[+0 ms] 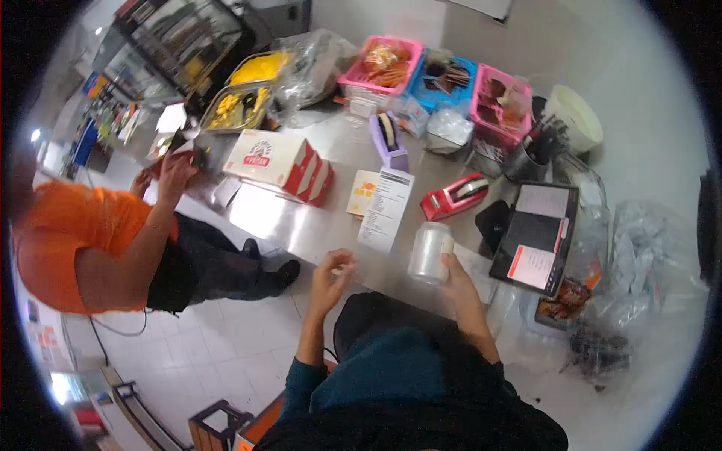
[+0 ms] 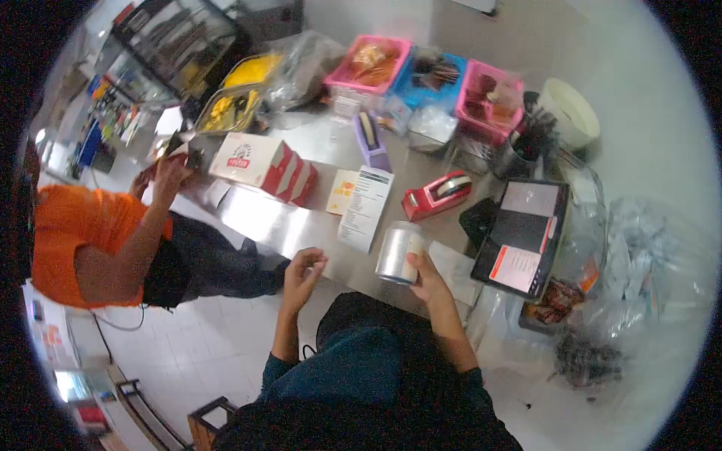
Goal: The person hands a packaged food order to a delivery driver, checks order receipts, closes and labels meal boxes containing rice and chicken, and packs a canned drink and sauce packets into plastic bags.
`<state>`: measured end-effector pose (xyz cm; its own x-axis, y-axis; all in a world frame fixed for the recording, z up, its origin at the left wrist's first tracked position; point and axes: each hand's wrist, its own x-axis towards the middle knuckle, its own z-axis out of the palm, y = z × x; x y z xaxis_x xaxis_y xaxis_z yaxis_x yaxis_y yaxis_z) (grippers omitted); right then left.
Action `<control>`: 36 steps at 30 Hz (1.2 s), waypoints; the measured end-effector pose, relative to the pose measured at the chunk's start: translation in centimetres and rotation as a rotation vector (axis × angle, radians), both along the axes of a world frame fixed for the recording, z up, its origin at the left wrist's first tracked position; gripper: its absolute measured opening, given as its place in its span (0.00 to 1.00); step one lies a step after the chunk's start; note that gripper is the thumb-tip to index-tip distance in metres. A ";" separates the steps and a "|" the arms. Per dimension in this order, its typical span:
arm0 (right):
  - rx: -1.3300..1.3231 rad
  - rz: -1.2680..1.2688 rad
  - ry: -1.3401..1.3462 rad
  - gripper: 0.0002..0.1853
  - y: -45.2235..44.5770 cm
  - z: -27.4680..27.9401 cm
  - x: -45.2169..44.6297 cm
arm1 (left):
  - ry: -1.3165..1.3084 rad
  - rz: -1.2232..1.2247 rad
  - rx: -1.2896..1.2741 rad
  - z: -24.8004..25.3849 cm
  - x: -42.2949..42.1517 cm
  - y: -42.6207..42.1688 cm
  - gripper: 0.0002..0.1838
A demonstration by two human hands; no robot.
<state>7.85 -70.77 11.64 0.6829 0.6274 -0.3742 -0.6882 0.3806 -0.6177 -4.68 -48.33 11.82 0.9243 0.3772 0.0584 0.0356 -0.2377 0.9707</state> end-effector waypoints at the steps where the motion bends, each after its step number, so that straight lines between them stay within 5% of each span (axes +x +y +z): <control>1: 0.004 0.007 -0.116 0.34 -0.2 0.8 0.3 | -0.049 -0.108 0.032 1.5 1.4 -0.9 0.26; 5: -0.158 0.060 -0.454 0.39 0.0 6.8 1.0 | -0.315 -0.423 -0.132 10.0 4.8 -4.5 0.54; 11: -0.070 -0.022 -0.636 0.46 2.4 13.1 0.0 | -0.410 -0.478 0.191 13.4 6.4 -3.8 0.64; 15: -0.094 0.012 -0.745 0.48 3.3 14.2 0.1 | -0.537 -0.437 0.183 15.1 6.2 -3.0 0.55; 21: -0.064 0.040 -0.700 0.49 4.6 14.8 0.2 | -0.552 -0.406 0.187 15.4 6.0 -1.9 0.54; 24: -0.073 0.039 -0.666 0.49 5.1 14.7 0.3 | -0.485 -0.428 0.215 15.3 5.9 -1.3 0.63; 27: -0.019 0.048 -0.628 0.50 5.7 14.9 0.3 | -0.533 -0.395 0.182 15.0 6.0 -1.2 0.56; 33: -0.117 0.057 -0.825 0.47 6.4 15.0 0.7 | -0.405 -0.373 0.181 13.9 5.9 -0.4 0.68; 36: -0.187 0.068 -0.924 0.44 7.1 14.0 0.9 | -0.294 -0.395 0.141 13.2 5.7 0.5 0.65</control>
<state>8.78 -63.72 25.60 0.7233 0.6616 0.1978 0.0868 0.1970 -0.9766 1.00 -47.84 25.04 0.9314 -0.0282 0.3629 -0.3535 -0.3072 0.8836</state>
